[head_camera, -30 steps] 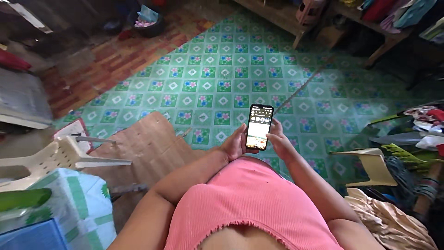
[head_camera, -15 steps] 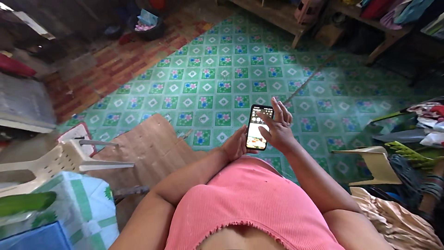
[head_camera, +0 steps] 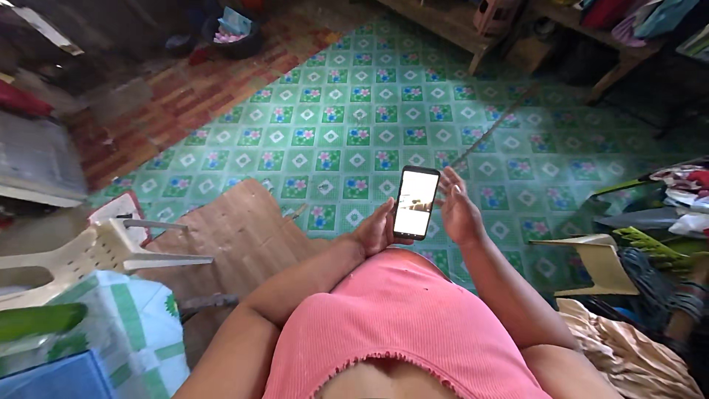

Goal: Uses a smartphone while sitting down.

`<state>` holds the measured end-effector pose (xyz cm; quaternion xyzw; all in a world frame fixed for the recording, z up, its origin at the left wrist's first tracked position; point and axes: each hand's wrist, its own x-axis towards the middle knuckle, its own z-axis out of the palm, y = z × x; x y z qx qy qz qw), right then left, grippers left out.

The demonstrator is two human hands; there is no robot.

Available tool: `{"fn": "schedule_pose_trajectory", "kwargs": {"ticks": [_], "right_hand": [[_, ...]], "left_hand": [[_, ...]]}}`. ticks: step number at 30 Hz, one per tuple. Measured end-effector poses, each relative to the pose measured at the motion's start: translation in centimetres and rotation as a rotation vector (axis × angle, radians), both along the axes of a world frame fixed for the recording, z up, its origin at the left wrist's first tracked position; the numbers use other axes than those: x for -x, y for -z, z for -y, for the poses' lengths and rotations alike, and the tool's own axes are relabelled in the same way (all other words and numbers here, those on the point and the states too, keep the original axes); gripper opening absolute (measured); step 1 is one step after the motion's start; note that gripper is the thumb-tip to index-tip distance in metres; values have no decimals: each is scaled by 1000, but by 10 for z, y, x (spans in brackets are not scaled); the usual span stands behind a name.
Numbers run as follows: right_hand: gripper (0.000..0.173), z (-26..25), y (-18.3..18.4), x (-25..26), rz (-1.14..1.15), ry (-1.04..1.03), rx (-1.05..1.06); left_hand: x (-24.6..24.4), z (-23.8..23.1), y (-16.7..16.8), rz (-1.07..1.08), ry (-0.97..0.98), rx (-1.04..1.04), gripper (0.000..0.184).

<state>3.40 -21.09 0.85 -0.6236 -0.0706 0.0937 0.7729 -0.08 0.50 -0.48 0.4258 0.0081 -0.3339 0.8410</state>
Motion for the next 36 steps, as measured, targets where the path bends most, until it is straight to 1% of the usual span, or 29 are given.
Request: {"fn": "schedule_pose_trajectory", "kwargs": {"ticks": [1, 3, 4, 6, 8, 11, 14, 19, 23, 28, 30, 32, 33, 35, 36], "right_hand": [[90, 1, 7, 0, -63, -65, -86], [101, 3, 22, 5, -165, -173, -162], [99, 3, 28, 8, -200, -199, -169], [83, 3, 37, 16, -254, -234, -171], [76, 4, 47, 21, -273, -280, -207], [74, 4, 55, 24, -286, -347, -259], [79, 2, 51, 25, -293, -380, -304], [85, 1, 53, 27, -303, -367, -279], [88, 1, 54, 28, -280, -375, -248], [90, -2, 53, 29, -294, -382, -270], [87, -3, 51, 30, -295, -373, -284], [79, -4, 50, 32, -306, -357, -310], [79, -5, 50, 33, -306, -355, -342], [92, -7, 52, 34, -332, -331, -412], [94, -7, 51, 34, -342, -323, -429]], "left_hand": [[-1, 0, 0, -4, -5, 6, 65], [-1, 1, 0, -7, -10, 9, 65], [-1, 2, -1, -10, -15, 7, 65], [-1, 3, -2, -26, -27, 6, 66], [-2, 4, -2, -32, -29, 7, 65], [-3, 5, -1, -28, -21, -2, 66], [-3, 6, -1, -10, -16, 2, 66], [-2, 7, -1, -30, -25, 7, 68], [0, 8, -2, -35, -38, -4, 66], [0, 7, -1, -24, -34, -5, 67], [0, 7, -1, -23, -33, 5, 67], [1, 7, -2, -24, -33, 8, 66], [1, 7, -3, -24, -37, 5, 66], [2, 7, -4, -17, -36, -1, 67], [2, 7, -3, -16, -31, 4, 67]]}}
